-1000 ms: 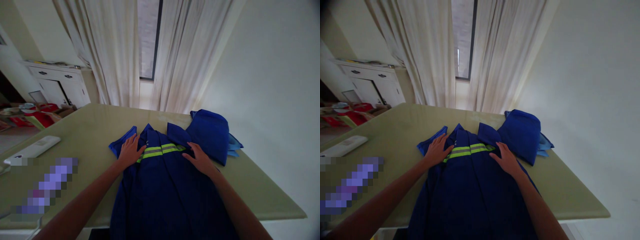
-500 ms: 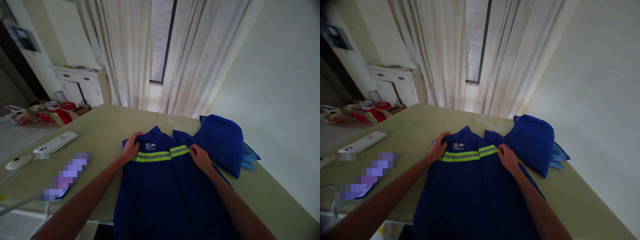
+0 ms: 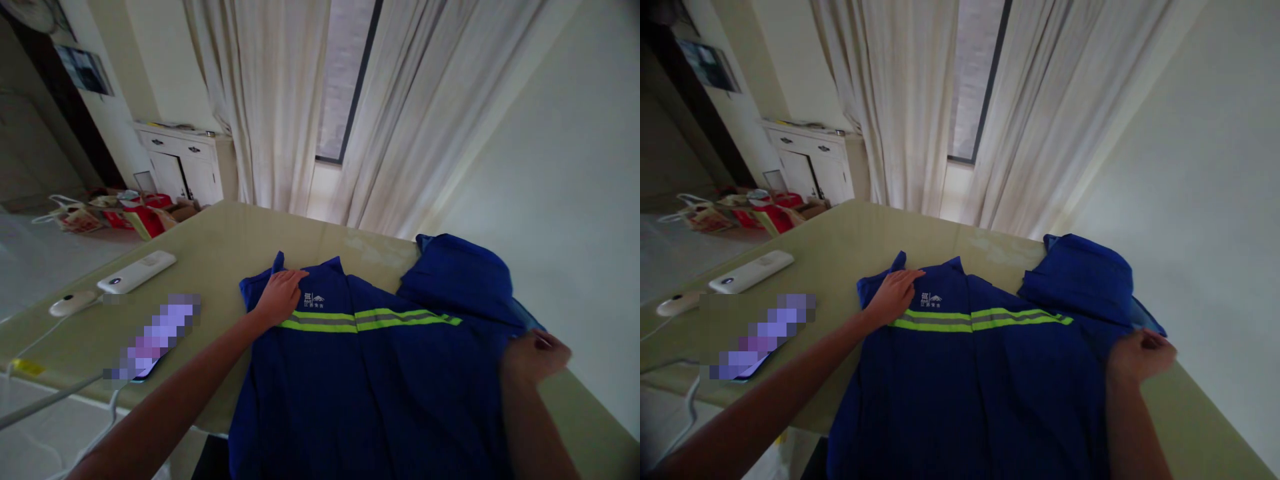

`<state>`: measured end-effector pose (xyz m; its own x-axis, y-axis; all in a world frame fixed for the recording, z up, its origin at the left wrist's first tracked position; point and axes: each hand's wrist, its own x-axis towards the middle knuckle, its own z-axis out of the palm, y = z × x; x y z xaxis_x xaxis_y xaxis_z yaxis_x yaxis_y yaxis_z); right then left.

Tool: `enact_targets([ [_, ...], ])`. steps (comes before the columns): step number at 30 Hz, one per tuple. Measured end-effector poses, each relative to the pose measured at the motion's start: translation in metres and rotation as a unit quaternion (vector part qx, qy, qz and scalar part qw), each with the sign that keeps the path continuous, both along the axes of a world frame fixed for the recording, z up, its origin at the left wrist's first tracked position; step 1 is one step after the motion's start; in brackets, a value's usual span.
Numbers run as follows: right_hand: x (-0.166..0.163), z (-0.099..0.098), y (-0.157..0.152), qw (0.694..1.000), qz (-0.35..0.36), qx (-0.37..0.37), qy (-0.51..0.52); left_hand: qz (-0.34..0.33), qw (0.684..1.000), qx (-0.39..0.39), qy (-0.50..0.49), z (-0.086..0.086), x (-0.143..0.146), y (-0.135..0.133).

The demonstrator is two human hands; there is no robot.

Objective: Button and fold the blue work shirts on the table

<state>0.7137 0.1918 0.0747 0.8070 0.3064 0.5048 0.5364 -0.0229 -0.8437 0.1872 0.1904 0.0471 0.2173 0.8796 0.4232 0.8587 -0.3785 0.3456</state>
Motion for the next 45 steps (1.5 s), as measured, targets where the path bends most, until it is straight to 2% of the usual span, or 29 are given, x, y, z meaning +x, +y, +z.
enact_targets([
  [2,-0.027,0.004,-0.005,0.996,0.019,-0.003,-0.084,0.028,0.999,-0.030,0.034,-0.002,0.015,0.010],
  [5,-0.082,0.013,-0.007,0.947,0.135,-0.024,-0.290,0.083,0.990,-0.104,0.055,-0.009,0.027,0.028],
  [7,-0.112,0.015,-0.005,0.881,0.247,-0.084,-0.394,0.069,0.988,-0.137,0.033,-0.013,0.025,0.039],
  [9,-0.131,0.013,0.000,0.790,0.353,-0.206,-0.457,0.039,0.990,-0.137,-0.010,-0.014,0.014,0.046],
  [10,-0.137,0.010,0.004,0.748,0.384,-0.271,-0.469,0.023,0.990,-0.133,-0.036,-0.014,0.007,0.047],
  [11,-0.141,0.006,0.008,0.718,0.397,-0.327,-0.468,0.011,0.990,-0.130,-0.060,-0.015,-0.001,0.047],
  [12,-0.143,0.002,0.013,0.704,0.394,-0.371,-0.459,0.003,0.989,-0.130,-0.077,-0.015,-0.009,0.046],
  [14,-0.146,-0.005,0.026,0.705,0.374,-0.416,-0.437,0.000,0.987,-0.139,-0.078,-0.018,-0.025,0.041],
  [17,-0.155,-0.009,0.047,0.702,0.382,-0.416,-0.434,0.023,0.987,-0.158,0.012,-0.022,-0.042,0.034],
  [20,-0.170,-0.003,0.061,0.646,0.459,-0.409,-0.453,0.023,0.979,-0.186,0.083,-0.017,-0.045,0.031],
  [22,-0.179,0.008,0.064,0.603,0.488,-0.425,-0.466,0.025,0.968,-0.224,0.107,-0.003,-0.041,0.032],
  [23,-0.182,0.016,0.064,0.591,0.484,-0.434,-0.477,0.025,0.965,-0.234,0.115,0.007,-0.036,0.033],
  [24,-0.184,0.025,0.064,0.588,0.471,-0.438,-0.490,0.026,0.967,-0.225,0.121,0.019,-0.032,0.034],
  [26,-0.183,0.049,0.061,0.604,0.430,-0.432,-0.514,0.042,0.982,-0.143,0.118,0.044,-0.021,0.035],
  [29,-0.175,0.081,0.053,0.679,0.341,-0.390,-0.520,0.106,0.991,0.034,0.075,0.072,-0.007,0.035],
  [31,-0.171,0.088,0.048,0.729,0.286,-0.356,-0.509,0.142,0.985,0.077,0.059,0.076,0.001,0.035],
  [32,-0.168,0.085,0.045,0.744,0.276,-0.346,-0.501,0.152,0.984,0.068,0.061,0.072,0.004,0.036],
  [34,-0.164,0.066,0.042,0.749,0.296,-0.351,-0.477,0.161,0.984,0.010,0.073,0.055,0.010,0.035],
  [36,-0.158,0.036,0.040,0.744,0.344,-0.372,-0.435,0.134,0.986,-0.050,0.085,0.029,0.017,0.031],
  [39,-0.146,-0.013,0.038,0.739,0.381,-0.409,-0.377,0.057,0.989,-0.091,0.102,-0.013,0.022,0.020],
  [42,-0.129,-0.046,0.036,0.741,0.355,-0.435,-0.367,0.046,0.983,-0.122,0.126,-0.041,0.014,0.013],
  [45,-0.108,-0.056,0.038,0.769,0.280,-0.443,-0.367,0.054,0.978,-0.149,0.138,-0.048,-0.009,0.024],
])
